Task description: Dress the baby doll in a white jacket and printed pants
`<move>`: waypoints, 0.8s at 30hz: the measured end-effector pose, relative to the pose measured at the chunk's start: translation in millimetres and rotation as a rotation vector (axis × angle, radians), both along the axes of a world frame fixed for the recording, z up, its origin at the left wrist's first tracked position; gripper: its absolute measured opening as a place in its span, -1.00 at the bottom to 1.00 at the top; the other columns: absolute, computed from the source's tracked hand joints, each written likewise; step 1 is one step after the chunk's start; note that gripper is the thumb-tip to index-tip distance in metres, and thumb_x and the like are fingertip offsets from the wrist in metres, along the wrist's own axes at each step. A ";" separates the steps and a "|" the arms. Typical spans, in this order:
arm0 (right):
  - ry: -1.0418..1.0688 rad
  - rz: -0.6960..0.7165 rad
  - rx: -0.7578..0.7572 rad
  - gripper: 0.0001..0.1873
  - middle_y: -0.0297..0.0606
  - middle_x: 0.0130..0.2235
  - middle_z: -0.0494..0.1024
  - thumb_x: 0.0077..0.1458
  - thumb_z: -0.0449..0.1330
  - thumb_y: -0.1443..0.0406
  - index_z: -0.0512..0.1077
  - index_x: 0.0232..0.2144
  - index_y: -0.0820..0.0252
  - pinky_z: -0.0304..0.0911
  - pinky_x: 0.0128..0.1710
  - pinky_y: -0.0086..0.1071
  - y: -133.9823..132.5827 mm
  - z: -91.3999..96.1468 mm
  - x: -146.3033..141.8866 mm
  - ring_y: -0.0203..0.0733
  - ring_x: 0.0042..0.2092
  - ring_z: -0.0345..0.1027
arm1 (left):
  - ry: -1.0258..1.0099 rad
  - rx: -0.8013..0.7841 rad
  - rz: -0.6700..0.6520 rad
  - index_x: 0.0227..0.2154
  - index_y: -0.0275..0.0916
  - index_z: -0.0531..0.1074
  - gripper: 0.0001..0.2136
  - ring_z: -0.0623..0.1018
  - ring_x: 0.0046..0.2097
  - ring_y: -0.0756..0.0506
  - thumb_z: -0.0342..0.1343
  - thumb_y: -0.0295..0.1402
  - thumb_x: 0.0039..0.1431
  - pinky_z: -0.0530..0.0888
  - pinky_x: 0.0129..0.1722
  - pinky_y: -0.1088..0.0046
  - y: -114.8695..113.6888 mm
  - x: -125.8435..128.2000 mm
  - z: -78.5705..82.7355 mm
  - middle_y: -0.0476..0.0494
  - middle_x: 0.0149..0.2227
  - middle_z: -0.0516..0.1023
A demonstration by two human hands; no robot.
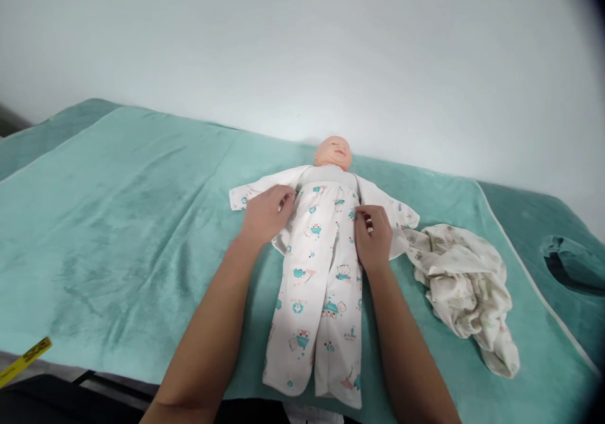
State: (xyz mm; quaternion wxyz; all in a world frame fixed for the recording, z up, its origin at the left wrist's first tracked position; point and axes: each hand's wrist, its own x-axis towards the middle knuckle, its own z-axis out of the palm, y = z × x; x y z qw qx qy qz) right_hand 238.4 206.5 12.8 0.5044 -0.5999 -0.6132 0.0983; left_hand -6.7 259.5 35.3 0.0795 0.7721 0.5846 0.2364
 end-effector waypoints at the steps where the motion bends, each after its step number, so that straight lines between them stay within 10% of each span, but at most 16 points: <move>1: 0.058 -0.027 -0.041 -0.82 -0.22 -0.20 0.52 0.23 0.09 0.26 0.47 -0.19 0.13 0.33 -0.25 -0.30 1.8 -3.9 1.9 -0.18 -0.21 0.40 | 0.071 -0.075 0.012 -0.17 -0.14 0.55 -0.68 0.59 -0.17 -0.18 -0.10 -0.18 0.35 0.44 -0.16 0.32 -3.4 1.2 7.1 -0.13 -0.24 0.64; 9: 0.242 -0.115 -0.151 -0.76 -0.25 -0.23 0.57 0.16 0.12 0.21 0.51 -0.19 0.15 0.32 -0.17 -0.28 8.7 -16.1 7.7 -0.18 -0.22 0.41 | 0.407 -0.470 0.231 -0.38 -0.14 0.57 -0.63 0.60 -0.14 -0.32 -0.01 0.00 0.17 0.44 -0.24 0.23 -7.0 -21.0 29.3 -0.22 -0.23 0.64; 15: 0.180 -0.200 -0.233 -0.71 -0.24 -0.22 0.59 0.16 0.15 0.12 0.51 -0.16 0.14 0.30 -0.14 -0.24 14.4 -25.1 15.4 -0.14 -0.22 0.42 | 0.365 -0.419 0.410 0.01 -0.20 0.42 -0.65 0.59 -0.08 -0.33 -0.04 -0.32 0.17 0.48 -0.20 0.16 -6.7 -36.4 21.7 -0.32 -0.06 0.56; 20: 0.199 -0.249 -0.330 -0.67 -0.21 -0.18 0.62 0.11 0.18 0.10 0.51 -0.16 0.15 0.30 -0.06 -0.20 19.7 -24.9 23.1 -0.09 -0.17 0.45 | 0.248 -0.281 0.285 0.24 -0.06 0.20 -0.49 0.52 0.04 -0.29 -0.01 -0.13 0.24 0.52 -0.14 0.16 -6.3 -35.6 5.4 -0.28 0.18 0.32; 24: 0.181 -0.222 -0.350 -0.64 -0.19 -0.18 0.62 0.10 0.17 0.09 0.50 -0.13 0.15 0.30 -0.06 -0.19 18.5 -24.0 21.2 -0.07 -0.17 0.46 | 0.274 -0.282 0.143 0.07 -0.01 0.38 -0.52 0.46 0.09 -0.32 0.11 0.06 0.15 0.51 -0.08 0.15 -6.8 -29.9 2.9 -0.24 0.15 0.30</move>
